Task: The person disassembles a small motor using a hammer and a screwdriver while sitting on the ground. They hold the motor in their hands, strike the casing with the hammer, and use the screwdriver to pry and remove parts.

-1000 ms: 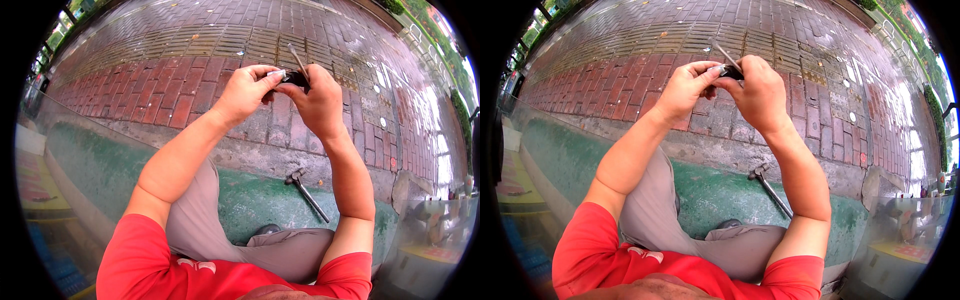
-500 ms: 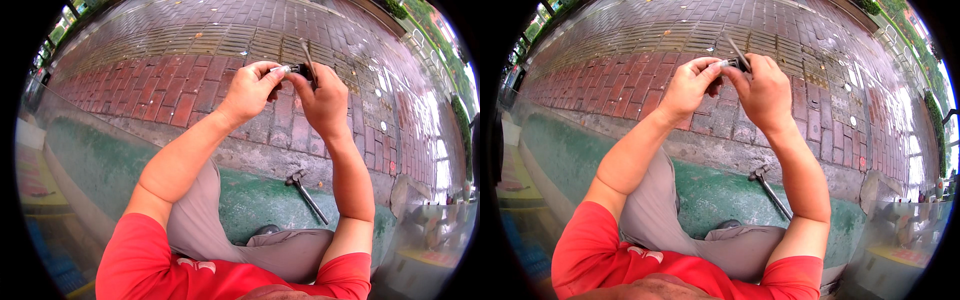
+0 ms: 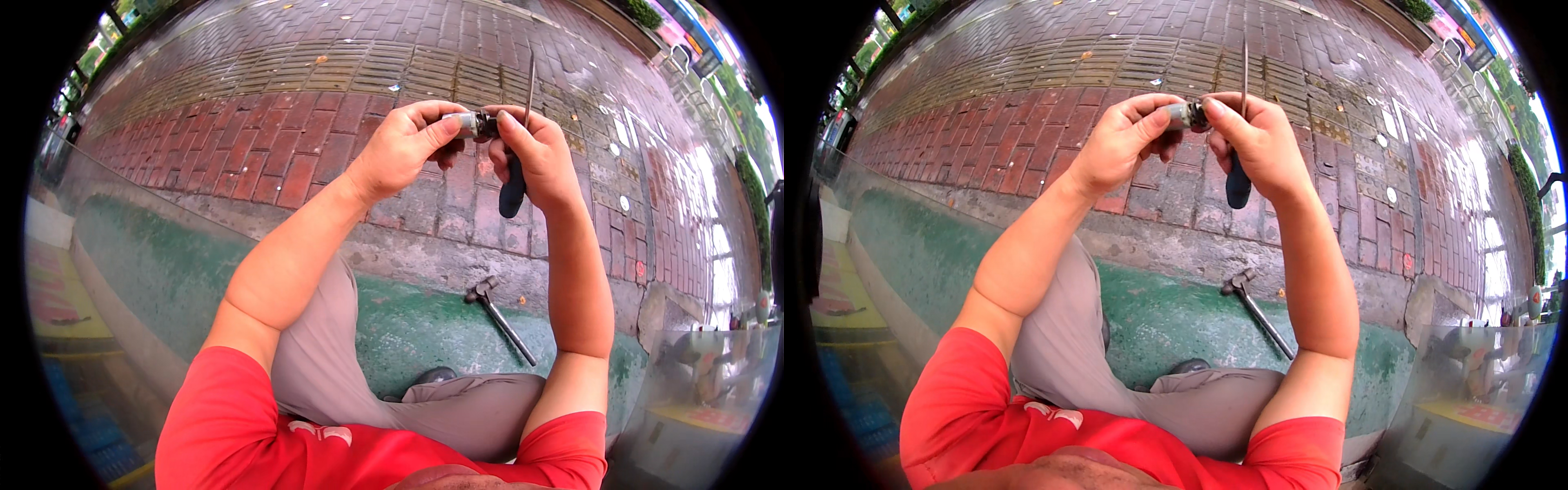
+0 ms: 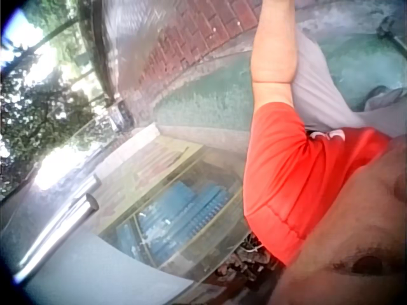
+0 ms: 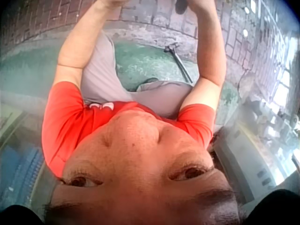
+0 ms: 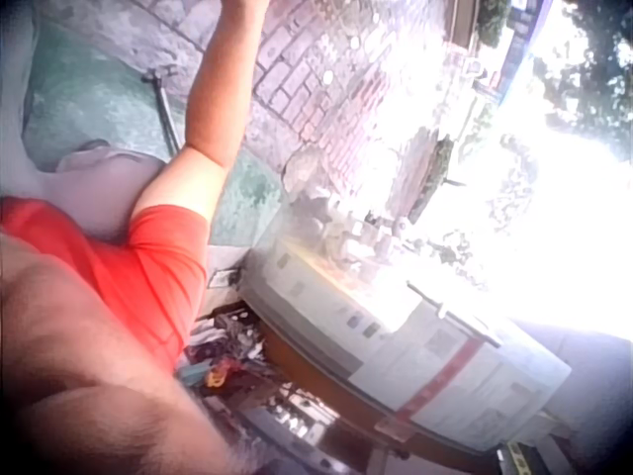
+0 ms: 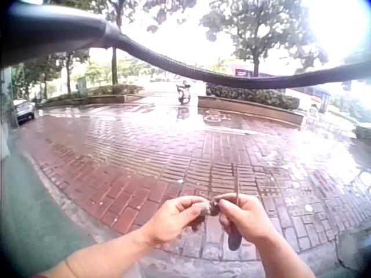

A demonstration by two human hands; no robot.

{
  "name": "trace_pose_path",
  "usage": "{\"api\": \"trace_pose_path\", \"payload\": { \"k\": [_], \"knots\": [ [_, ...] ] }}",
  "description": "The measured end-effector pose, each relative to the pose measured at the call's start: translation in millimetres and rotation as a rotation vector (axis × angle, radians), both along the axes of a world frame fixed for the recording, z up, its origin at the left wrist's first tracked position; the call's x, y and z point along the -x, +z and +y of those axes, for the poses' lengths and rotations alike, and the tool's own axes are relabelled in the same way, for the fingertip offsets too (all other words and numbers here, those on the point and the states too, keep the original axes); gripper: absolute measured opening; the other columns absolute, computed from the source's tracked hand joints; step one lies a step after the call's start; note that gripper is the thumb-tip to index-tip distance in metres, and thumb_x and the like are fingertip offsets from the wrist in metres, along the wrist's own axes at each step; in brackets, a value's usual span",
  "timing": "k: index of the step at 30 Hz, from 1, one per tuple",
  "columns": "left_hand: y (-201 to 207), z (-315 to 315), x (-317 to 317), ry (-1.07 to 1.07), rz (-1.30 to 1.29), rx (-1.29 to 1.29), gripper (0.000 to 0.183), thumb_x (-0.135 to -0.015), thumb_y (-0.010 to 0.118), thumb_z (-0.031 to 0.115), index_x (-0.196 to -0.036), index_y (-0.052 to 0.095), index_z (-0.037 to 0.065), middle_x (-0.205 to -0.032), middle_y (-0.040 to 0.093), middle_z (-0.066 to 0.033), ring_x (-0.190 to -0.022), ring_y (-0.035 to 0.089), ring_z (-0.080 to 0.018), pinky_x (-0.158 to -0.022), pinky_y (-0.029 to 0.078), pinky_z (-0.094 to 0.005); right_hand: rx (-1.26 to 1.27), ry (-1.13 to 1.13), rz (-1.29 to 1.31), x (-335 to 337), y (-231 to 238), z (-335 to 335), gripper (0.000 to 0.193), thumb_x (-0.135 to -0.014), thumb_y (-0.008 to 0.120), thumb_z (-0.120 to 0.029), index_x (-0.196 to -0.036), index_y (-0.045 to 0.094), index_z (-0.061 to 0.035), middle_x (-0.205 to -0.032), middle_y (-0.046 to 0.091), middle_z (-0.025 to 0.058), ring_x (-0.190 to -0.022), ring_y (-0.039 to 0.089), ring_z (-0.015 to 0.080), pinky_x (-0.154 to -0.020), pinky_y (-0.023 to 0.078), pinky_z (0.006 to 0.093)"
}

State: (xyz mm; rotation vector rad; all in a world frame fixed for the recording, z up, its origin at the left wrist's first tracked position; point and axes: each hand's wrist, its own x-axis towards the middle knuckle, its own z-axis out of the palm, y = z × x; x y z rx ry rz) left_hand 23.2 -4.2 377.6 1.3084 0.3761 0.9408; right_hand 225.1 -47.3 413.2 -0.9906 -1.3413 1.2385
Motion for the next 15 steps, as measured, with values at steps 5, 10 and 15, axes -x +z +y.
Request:
{"api": "trace_pose_path", "payload": {
  "k": [5,10,15],
  "knots": [
    [-1.7,-0.9,-4.4,0.117,0.061,0.004,0.032,-0.098,0.059,0.023,-0.119,0.059,-0.001,-0.091,0.064,-0.0044,-0.076,0.058,-0.0107,-0.066,0.05,-0.0246,-0.03,-0.081,-0.053,0.1,0.7,-0.4,0.032,-0.086,0.075,-0.022,-0.105,0.063,0.0023,-0.073,0.062,0.0002,-0.059,0.053,0.0055,-0.05,0.042,0.0207],
    [-5.5,-1.4,-11.7,0.213,0.141,0.046,0.029,-0.097,0.06,0.023,-0.114,0.062,-0.001,-0.085,0.065,-0.0022,-0.069,0.058,-0.0089,-0.062,0.049,-0.0229,-0.312,-0.302,-0.429,8.7,-8.1,-0.3,0.037,-0.075,0.084,-0.019,-0.095,0.061,0.0021,-0.08,0.068,0.0072,-0.064,0.06,0.0129,-0.058,0.049,0.0285],
    [-1.1,-4.8,-11.2,0.225,0.172,0.143,0.028,-0.097,0.061,0.024,-0.111,0.063,0.0,-0.082,0.065,-0.0029,-0.067,0.057,-0.0085,-0.06,0.048,-0.0225,-0.722,-0.504,-0.814,22.9,-16.0,-2.1,0.042,-0.07,0.085,-0.027,-0.089,0.056,-0.0019,-0.08,0.062,0.0119,-0.073,0.062,0.0305,-0.064,0.05,0.0377]
  ]
}}
